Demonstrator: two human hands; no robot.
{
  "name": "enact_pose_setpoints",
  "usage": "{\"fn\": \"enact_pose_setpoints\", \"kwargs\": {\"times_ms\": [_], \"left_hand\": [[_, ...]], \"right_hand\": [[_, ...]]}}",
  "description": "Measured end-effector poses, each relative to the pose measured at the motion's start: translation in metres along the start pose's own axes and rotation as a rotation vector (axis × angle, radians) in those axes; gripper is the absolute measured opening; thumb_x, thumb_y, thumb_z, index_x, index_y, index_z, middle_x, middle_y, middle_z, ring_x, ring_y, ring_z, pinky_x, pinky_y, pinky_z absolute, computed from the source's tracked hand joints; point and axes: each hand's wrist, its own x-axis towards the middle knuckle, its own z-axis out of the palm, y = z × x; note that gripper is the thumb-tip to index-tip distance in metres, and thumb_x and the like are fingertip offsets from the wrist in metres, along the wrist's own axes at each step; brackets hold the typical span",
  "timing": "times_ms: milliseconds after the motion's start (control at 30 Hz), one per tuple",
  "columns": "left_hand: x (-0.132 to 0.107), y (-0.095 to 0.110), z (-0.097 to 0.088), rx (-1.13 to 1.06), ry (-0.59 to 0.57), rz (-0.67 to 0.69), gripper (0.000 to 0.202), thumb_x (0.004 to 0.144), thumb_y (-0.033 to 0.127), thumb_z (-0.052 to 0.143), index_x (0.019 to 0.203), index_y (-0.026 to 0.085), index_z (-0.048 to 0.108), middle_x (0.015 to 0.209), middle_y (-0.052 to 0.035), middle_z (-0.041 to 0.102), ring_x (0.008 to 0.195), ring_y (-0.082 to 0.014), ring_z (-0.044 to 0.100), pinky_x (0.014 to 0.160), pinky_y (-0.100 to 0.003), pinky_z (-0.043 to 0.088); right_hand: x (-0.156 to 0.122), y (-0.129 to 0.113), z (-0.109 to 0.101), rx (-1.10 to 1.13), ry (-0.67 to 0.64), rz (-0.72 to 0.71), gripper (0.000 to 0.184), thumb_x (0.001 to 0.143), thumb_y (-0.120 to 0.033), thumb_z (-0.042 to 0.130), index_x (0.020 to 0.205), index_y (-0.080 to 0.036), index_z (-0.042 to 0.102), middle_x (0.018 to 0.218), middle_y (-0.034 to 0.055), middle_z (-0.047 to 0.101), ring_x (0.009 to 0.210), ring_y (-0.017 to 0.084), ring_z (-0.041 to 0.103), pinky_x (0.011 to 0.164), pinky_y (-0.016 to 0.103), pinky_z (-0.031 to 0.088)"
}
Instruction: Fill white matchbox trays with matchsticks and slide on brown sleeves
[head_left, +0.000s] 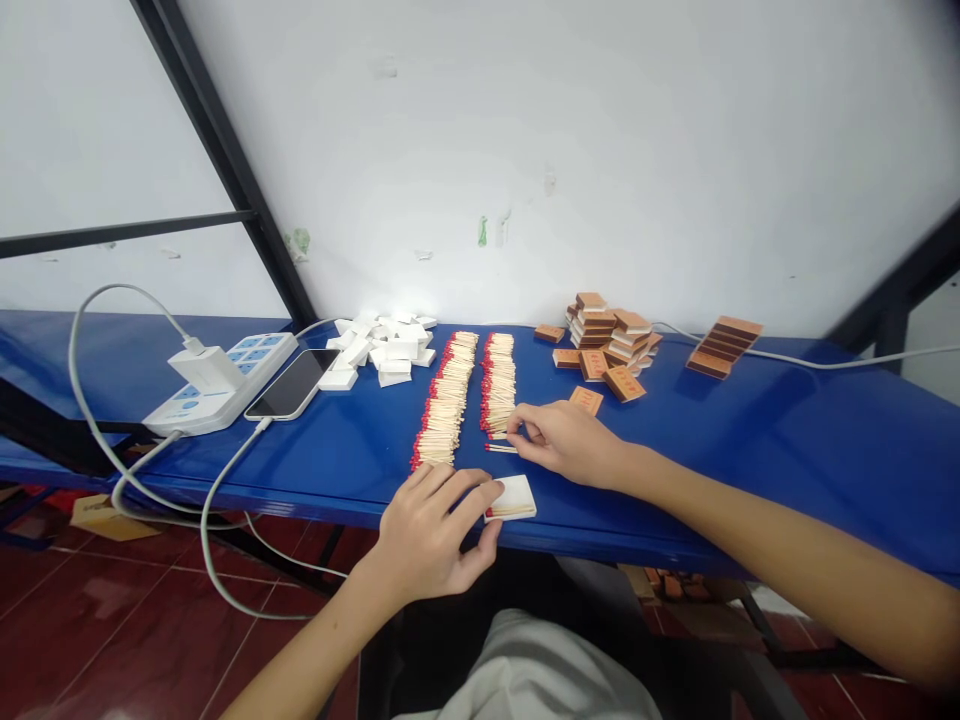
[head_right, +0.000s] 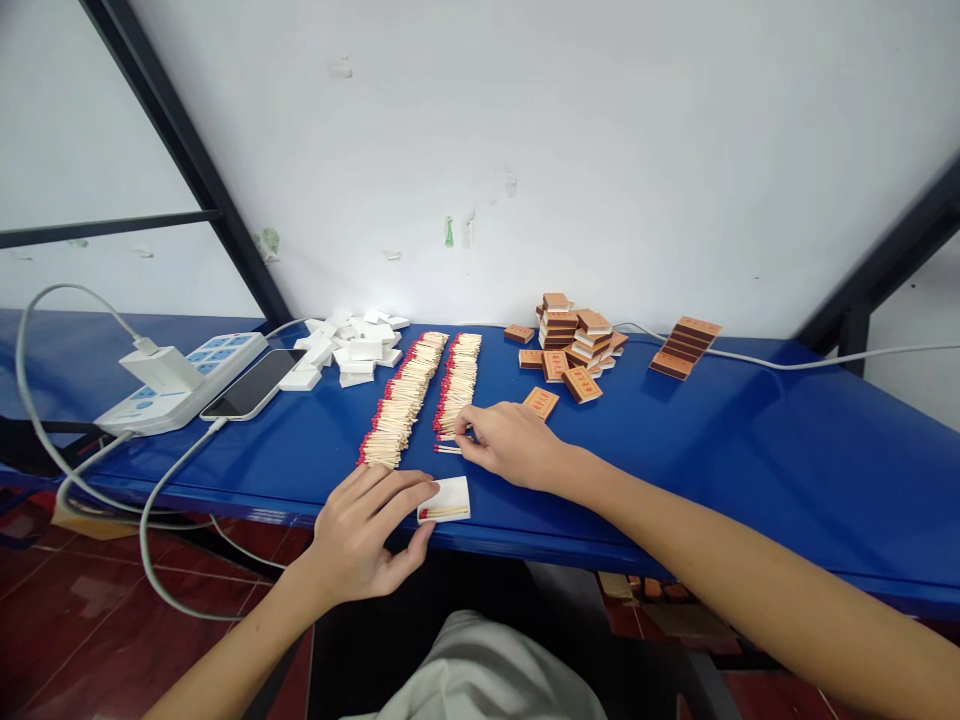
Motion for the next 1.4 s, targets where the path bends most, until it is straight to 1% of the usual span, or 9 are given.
{"fn": "enact_pose_setpoints", "kwargs": {"times_ms": [133, 267, 467, 600, 767, 933, 1133, 1267, 1400], "left_hand": [[0.0002, 0.0002, 0.0003, -0.001, 0.002, 0.001, 0.025, 0.083, 0.021, 0.062, 0.108, 0.018, 0.063, 0.102, -0.0058, 0.072, 0.082, -0.021, 0.061, 0.072, -0.036, 0.047], [0.0003, 0.0002, 0.0006, -0.003, -0.001, 0.0, 0.025, 0.084, 0.021, 0.061, 0.108, 0.019, 0.063, 0.102, -0.0059, 0.072, 0.082, -0.021, 0.06, 0.072, -0.036, 0.047], [-0.0004, -0.0003, 0.0011, 0.0, 0.0, 0.0, 0.024, 0.083, 0.02, 0.062, 0.107, 0.018, 0.063, 0.102, -0.0058, 0.072, 0.082, -0.0213, 0.06, 0.072, -0.036, 0.046], [-0.0011, -0.0005, 0.0014, 0.003, 0.002, 0.005, 0.025, 0.083, 0.021, 0.062, 0.107, 0.018, 0.064, 0.102, -0.0055, 0.072, 0.081, -0.0217, 0.06, 0.072, -0.037, 0.046], [-0.0014, -0.0007, 0.0012, 0.003, 0.008, 0.004, 0.025, 0.082, 0.02, 0.063, 0.107, 0.019, 0.063, 0.102, -0.0056, 0.072, 0.081, -0.0219, 0.06, 0.072, -0.036, 0.046], [-0.0015, -0.0008, 0.0012, 0.007, 0.001, 0.005, 0.025, 0.083, 0.021, 0.062, 0.108, 0.019, 0.063, 0.102, -0.0059, 0.072, 0.081, -0.0221, 0.06, 0.072, -0.036, 0.046], [-0.002, -0.0011, 0.0017, 0.01, 0.007, 0.008, 0.025, 0.083, 0.021, 0.063, 0.108, 0.019, 0.063, 0.102, -0.0061, 0.072, 0.081, -0.0223, 0.061, 0.073, -0.036, 0.046], [-0.0028, -0.0018, 0.0026, 0.01, 0.006, 0.006, 0.025, 0.082, 0.021, 0.063, 0.108, 0.019, 0.063, 0.102, -0.0061, 0.072, 0.082, -0.0225, 0.06, 0.073, -0.037, 0.046], [-0.0033, -0.0022, 0.0031, 0.008, -0.002, 0.005, 0.026, 0.083, 0.021, 0.063, 0.108, 0.019, 0.064, 0.103, -0.0058, 0.072, 0.082, -0.0222, 0.06, 0.073, -0.037, 0.046]], "right_hand": [[0.0002, -0.0053, 0.0031, 0.019, 0.012, 0.013, 0.004, 0.089, -0.02, 0.059, 0.089, -0.02, 0.063, 0.06, -0.0049, 0.057, 0.052, 0.011, 0.047, 0.056, 0.024, 0.026], [-0.0006, -0.0059, 0.0034, 0.018, 0.006, 0.016, 0.005, 0.089, -0.021, 0.059, 0.09, -0.02, 0.064, 0.06, -0.0041, 0.058, 0.053, 0.011, 0.049, 0.057, 0.024, 0.027], [-0.0023, -0.008, 0.0006, 0.013, -0.017, 0.001, 0.017, 0.092, -0.024, 0.057, 0.103, -0.02, 0.068, 0.061, -0.0036, 0.059, 0.053, 0.012, 0.049, 0.057, 0.025, 0.028], [-0.0022, -0.0091, 0.0019, 0.014, -0.009, -0.018, 0.013, 0.091, -0.023, 0.058, 0.095, -0.021, 0.07, 0.062, -0.0034, 0.06, 0.054, 0.011, 0.049, 0.058, 0.024, 0.029], [-0.0026, -0.0095, 0.0037, 0.013, -0.005, -0.018, 0.013, 0.092, -0.027, 0.06, 0.097, -0.021, 0.07, 0.062, -0.0031, 0.061, 0.055, 0.011, 0.05, 0.058, 0.023, 0.028], [-0.0048, -0.0081, 0.0061, 0.006, 0.013, -0.051, 0.014, 0.093, -0.029, 0.06, 0.092, -0.021, 0.071, 0.059, -0.0034, 0.059, 0.053, 0.01, 0.049, 0.057, 0.023, 0.027], [-0.0088, -0.0091, 0.0056, 0.016, 0.037, -0.065, 0.013, 0.091, -0.028, 0.062, 0.086, -0.021, 0.072, 0.059, -0.0034, 0.058, 0.053, 0.01, 0.048, 0.057, 0.023, 0.028], [-0.0097, -0.0088, 0.0057, 0.031, 0.055, -0.076, 0.012, 0.091, -0.028, 0.062, 0.088, -0.021, 0.072, 0.059, -0.0038, 0.058, 0.053, 0.009, 0.047, 0.057, 0.023, 0.029], [-0.0092, -0.0088, 0.0035, 0.065, 0.053, -0.101, 0.013, 0.092, -0.025, 0.061, 0.087, -0.021, 0.072, 0.062, -0.0031, 0.062, 0.054, 0.009, 0.049, 0.057, 0.022, 0.03]]}}
